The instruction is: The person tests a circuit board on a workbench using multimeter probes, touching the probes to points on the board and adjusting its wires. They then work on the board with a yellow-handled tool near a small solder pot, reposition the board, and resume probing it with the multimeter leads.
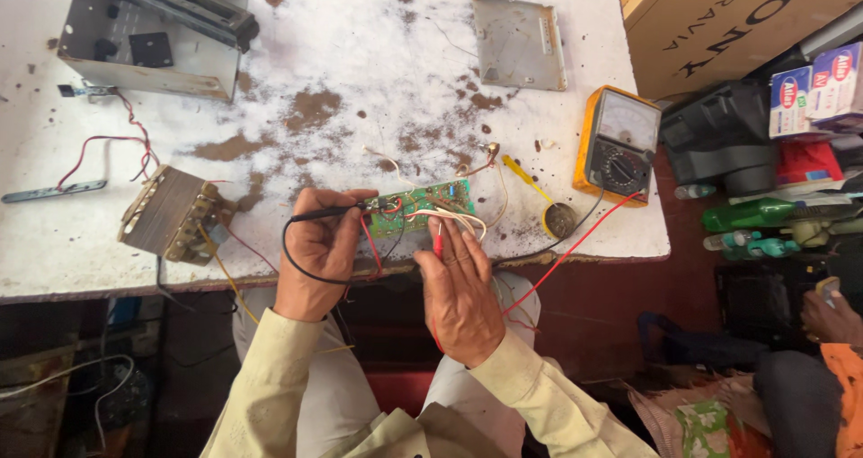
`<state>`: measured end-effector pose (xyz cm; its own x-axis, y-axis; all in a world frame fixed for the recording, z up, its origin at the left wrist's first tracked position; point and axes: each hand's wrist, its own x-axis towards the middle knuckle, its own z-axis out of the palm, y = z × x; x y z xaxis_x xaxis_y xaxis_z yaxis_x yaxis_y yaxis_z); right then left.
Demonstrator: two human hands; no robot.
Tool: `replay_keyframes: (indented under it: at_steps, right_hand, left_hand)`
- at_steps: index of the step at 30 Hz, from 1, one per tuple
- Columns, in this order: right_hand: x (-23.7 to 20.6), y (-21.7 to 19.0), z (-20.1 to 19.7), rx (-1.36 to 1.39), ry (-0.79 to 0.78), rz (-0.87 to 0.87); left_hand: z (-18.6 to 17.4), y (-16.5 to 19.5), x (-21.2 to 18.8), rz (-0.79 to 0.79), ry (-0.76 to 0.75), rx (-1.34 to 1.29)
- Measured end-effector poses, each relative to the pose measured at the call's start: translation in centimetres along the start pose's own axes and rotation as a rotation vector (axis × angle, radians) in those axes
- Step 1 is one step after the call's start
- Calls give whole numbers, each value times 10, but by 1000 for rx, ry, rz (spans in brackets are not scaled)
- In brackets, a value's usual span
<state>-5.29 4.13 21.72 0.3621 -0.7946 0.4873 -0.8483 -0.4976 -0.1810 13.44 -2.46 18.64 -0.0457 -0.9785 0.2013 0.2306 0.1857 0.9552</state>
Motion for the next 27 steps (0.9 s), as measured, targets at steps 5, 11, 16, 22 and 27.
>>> replay_keyframes:
  at_steps: [5,11,16,22,27]
  right_hand:
    - [5,3,-3,-3,-23,-3]
    - [10,16,-17,142,52,-65]
    - [17,54,-35,218,350,60]
    - [76,148,-32,287,34,366]
    - [99,169,-9,128,-176,312]
  left_hand:
    - [1,1,2,-25,9,-7]
    - [5,1,3,-27,20,-9]
    - [6,-2,1,-7,45,51]
    - [5,-1,-4,2,29,47]
    - [10,13,-9,51,108,19]
